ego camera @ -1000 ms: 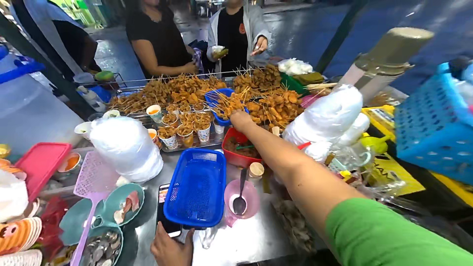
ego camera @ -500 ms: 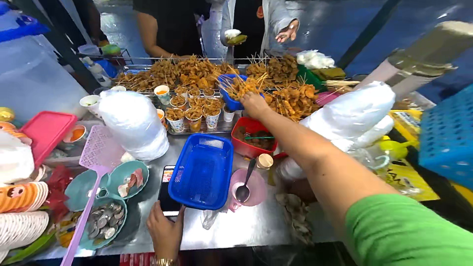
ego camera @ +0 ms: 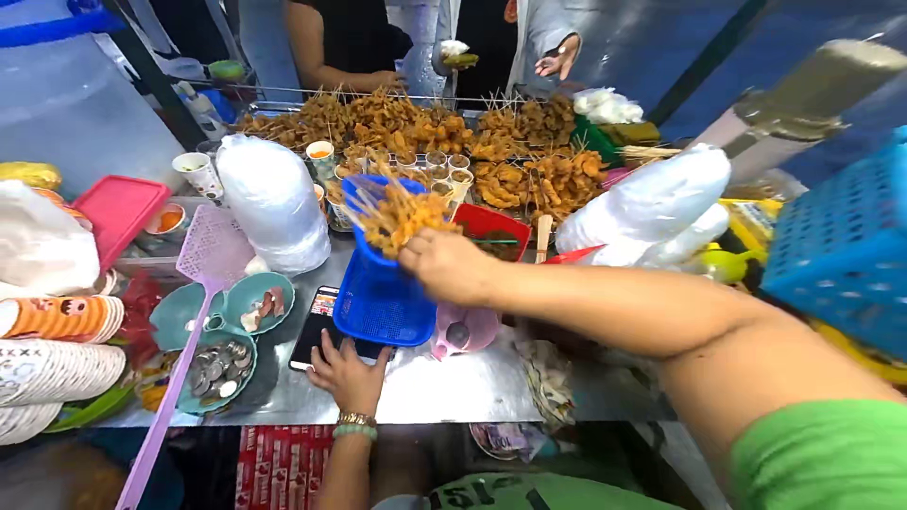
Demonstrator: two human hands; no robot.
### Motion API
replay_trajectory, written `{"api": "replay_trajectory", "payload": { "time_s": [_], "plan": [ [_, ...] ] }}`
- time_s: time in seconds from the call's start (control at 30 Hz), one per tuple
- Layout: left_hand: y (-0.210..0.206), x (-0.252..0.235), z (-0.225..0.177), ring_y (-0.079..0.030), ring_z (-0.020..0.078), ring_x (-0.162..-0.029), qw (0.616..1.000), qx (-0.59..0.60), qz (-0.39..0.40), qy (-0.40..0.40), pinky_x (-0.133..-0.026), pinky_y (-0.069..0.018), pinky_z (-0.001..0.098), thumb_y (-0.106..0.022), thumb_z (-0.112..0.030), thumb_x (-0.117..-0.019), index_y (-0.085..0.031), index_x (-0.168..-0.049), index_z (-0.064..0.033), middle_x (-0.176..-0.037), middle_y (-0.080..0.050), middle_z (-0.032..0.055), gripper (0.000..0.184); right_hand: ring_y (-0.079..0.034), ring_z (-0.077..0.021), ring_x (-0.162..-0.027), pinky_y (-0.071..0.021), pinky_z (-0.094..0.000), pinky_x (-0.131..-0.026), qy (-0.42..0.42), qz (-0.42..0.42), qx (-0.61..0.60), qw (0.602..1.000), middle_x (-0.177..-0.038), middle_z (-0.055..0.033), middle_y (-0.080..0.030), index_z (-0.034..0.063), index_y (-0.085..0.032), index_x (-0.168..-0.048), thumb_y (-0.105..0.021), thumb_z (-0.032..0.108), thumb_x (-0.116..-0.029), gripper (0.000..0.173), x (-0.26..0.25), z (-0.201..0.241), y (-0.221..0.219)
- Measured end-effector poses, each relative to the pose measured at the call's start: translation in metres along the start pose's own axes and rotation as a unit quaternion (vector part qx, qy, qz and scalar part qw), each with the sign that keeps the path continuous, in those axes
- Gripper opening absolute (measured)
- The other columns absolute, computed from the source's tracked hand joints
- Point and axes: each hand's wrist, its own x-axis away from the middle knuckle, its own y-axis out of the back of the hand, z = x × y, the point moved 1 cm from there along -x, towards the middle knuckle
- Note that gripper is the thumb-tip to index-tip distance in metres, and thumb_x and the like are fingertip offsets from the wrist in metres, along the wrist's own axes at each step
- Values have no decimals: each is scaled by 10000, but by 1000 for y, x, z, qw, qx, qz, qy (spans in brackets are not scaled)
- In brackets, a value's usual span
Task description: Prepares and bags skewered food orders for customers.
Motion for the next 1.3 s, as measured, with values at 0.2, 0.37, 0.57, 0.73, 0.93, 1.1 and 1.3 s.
{"api": "replay_trajectory", "payload": {
  "time_s": [0.2, 0.37, 0.57, 0.73, 0.93, 1.1, 1.3],
  "plan": [
    [9, 5, -8, -191, 574, -1493, 997, -51, 64, 6, -1152, -54, 765, -827, -630, -662, -731, -1217, -23, -1611, -323, 289, 829, -585, -476, -1206, -488, -571, -959, -47, 230, -67, 970, -1205, -322, -623, -151, -578, -1233, -482, -19, -1007, 279, -20, 65, -40],
    [13, 4, -14, -196, 540, -1505, 992, -74, 95, 26, -1154, -61, 757, -827, -637, -659, -728, -1217, -31, -1628, -313, 255, 829, -559, -501, -1229, -500, -594, -930, -96, 295, -50, 949, -1249, -343, -591, -177, -553, -1236, -442, -41, -1019, 279, -29, 73, -75],
    [6, 4, -20, -222, 549, -1494, 989, -96, 112, 21, -1132, -101, 785, -838, -664, -629, -649, -1312, 32, -1618, -309, 283, 993, -546, -505, -1248, -490, -626, -940, -102, 335, -55, 935, -1276, -341, -584, -163, -588, -1208, -463, -37, -1024, 255, -32, 67, -104],
    [11, -6, -13, -298, 569, -1436, 991, -50, 120, 35, -1125, -187, 747, -928, -520, -581, -622, -1310, 68, -1535, -408, 316, 985, -619, -424, -1193, -505, -608, -938, -200, 196, -119, 953, -1229, -252, -655, -29, -663, -1238, -518, 307, -1081, 398, -24, 14, -14],
    [31, -7, -3, -393, 608, -1330, 989, 51, 113, 79, -1088, -294, 718, -972, -314, -574, -530, -1353, 117, -1409, -465, 402, 994, -523, -566, -1260, -470, -731, -917, -541, 93, 106, 829, -1342, -380, -540, -137, -654, -1152, -726, 202, -947, 402, 67, -150, 108],
    [52, -6, 2, -534, 505, -1257, 976, 177, 97, 86, -1055, -426, 615, -930, -114, -618, -393, -1443, 123, -1363, -508, 396, 1013, -582, -573, -1164, -448, -763, -874, -653, 163, 137, 726, -1208, -393, -605, -176, -637, -1050, -687, 26, -923, 244, 143, -203, 154],
    [74, 8, 8, -592, 370, -1165, 955, 257, 73, 130, -962, -514, 480, -856, 31, -617, -329, -1488, 97, -1375, -492, 376, 1020, -589, -518, -1230, -462, -655, -1017, -590, -177, 88, 783, -1281, -372, -595, -151, -532, -1303, -483, 143, -1058, 386, 123, -229, 186]
  ]
}}
